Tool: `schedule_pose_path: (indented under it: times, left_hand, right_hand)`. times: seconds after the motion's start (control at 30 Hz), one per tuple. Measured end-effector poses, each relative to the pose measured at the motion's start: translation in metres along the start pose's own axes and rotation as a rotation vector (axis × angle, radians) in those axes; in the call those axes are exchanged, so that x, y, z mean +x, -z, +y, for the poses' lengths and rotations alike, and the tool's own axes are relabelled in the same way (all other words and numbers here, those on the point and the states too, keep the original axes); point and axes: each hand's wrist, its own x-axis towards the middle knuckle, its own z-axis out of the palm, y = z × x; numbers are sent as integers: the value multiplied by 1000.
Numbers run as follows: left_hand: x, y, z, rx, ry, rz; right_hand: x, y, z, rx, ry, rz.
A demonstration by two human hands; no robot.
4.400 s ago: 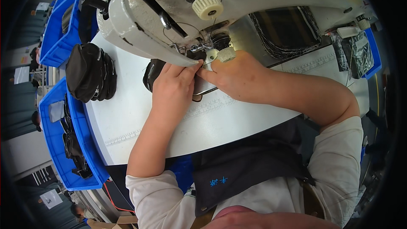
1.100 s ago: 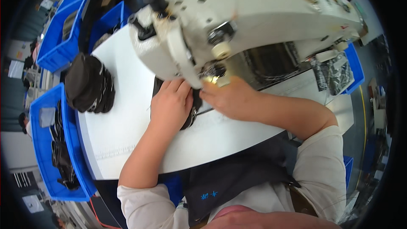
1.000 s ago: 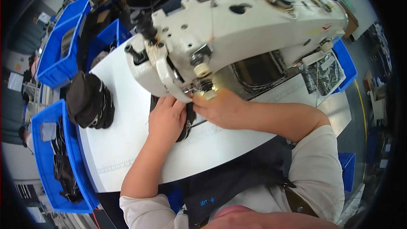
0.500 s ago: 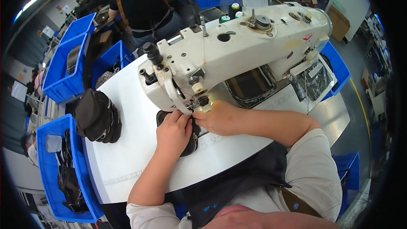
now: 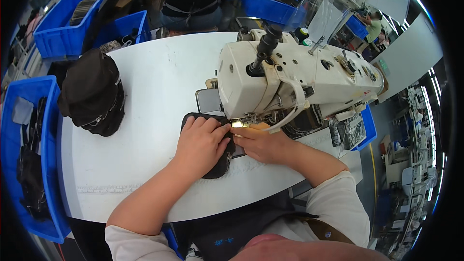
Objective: The person operates an industrial sewing machine to stitch a zipper onto a small black fabric pouch. They guide the pouch under the needle, pause to adjust the fabric, and continue sewing. The person also handles a stack of plaid fabric pieces, moving them from a blue bin to the work table.
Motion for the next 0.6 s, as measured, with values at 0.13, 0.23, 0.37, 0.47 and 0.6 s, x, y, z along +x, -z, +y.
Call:
schedule_pose_path:
  times: [0.13,0.23,0.37,0.47,0.6]
  left_hand:
    - [0,0,-1,-40,20,-8]
    - [1,1,-2,-54,35,-11]
    - [1,2,-3,-72,58,-21]
    - [1,3,-3,-70,71,-31]
    - [0,3,-2,-73,91,-41]
  right_hand:
    - [1,5,0,50,-6,-10]
    - [1,3,1,66,-14,-25]
    - [3,4,0,92,-4,7]
    - [3,3,0,94,0,22]
    - [4,6,-1,87,-4,18]
